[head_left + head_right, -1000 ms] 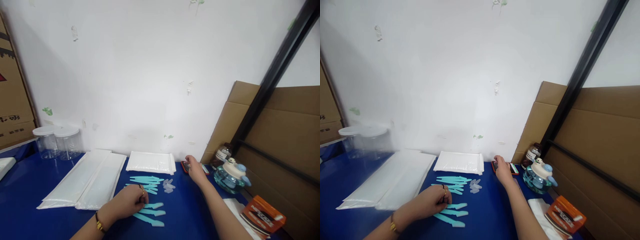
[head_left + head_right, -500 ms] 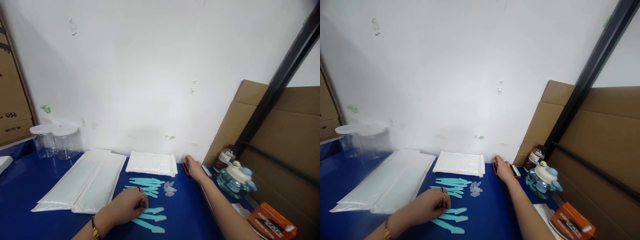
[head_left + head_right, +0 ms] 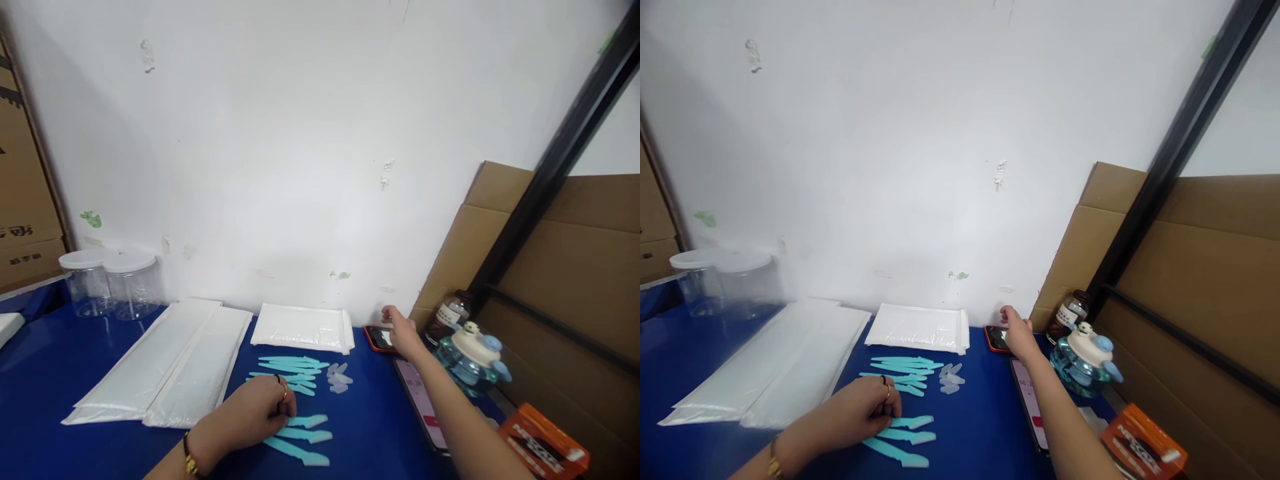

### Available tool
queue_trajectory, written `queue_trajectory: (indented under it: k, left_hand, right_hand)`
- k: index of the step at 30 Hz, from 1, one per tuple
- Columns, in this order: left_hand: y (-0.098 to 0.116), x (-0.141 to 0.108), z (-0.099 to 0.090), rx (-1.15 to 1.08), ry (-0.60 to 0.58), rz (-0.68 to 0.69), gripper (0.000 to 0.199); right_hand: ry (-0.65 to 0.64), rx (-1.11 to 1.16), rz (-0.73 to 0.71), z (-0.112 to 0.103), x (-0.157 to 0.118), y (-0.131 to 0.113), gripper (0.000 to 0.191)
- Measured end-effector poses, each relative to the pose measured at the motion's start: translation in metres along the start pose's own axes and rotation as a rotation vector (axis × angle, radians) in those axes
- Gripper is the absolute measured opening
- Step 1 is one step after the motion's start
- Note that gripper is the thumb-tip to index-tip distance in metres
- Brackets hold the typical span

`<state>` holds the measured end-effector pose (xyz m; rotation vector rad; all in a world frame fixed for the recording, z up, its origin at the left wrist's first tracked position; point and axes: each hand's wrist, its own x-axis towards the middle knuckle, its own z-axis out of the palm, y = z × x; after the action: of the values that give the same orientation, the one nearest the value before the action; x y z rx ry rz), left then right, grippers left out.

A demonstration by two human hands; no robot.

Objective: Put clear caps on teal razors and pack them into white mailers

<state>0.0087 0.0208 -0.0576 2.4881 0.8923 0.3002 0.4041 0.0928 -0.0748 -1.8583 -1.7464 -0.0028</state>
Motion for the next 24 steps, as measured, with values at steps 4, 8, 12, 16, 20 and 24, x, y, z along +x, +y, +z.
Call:
queue_trajectory:
  k: [4, 8, 12, 16, 20, 24]
  left_hand:
    - [-0.003, 0.001, 0.003, -0.007, 0.005, 0.01, 0.021]
    - [-0.002, 0.002, 0.002, -0.016, 0.006, 0.007, 0.02]
    - [0.0, 0.002, 0.0, -0.015, 0.001, -0.003, 0.023]
    - [0.0, 0.001, 0.001, -0.009, 0.001, 0.003, 0.023]
    - [0.0, 0.001, 0.001, -0.006, -0.009, -0.001, 0.023]
    - [0.0, 0.001, 0.0, -0.011, -0.007, 0.004, 0.022]
  right_hand:
    - [0.031, 0.039, 0.035, -0.023, -0.003, 0.02, 0.052]
    - [-0.006, 0.07, 0.078, -0.034, -0.013, 0.03, 0.048]
    - [-0.044, 0.063, 0.101, -0.031, -0.022, 0.028, 0.049]
    - [-0.044, 0.049, 0.135, -0.025, -0.024, 0.026, 0.049]
    - [-0.044, 0.029, 0.124, -0.017, -0.023, 0.03, 0.047]
    - [-0.052, 0.017, 0.1, -0.007, -0.022, 0.036, 0.046]
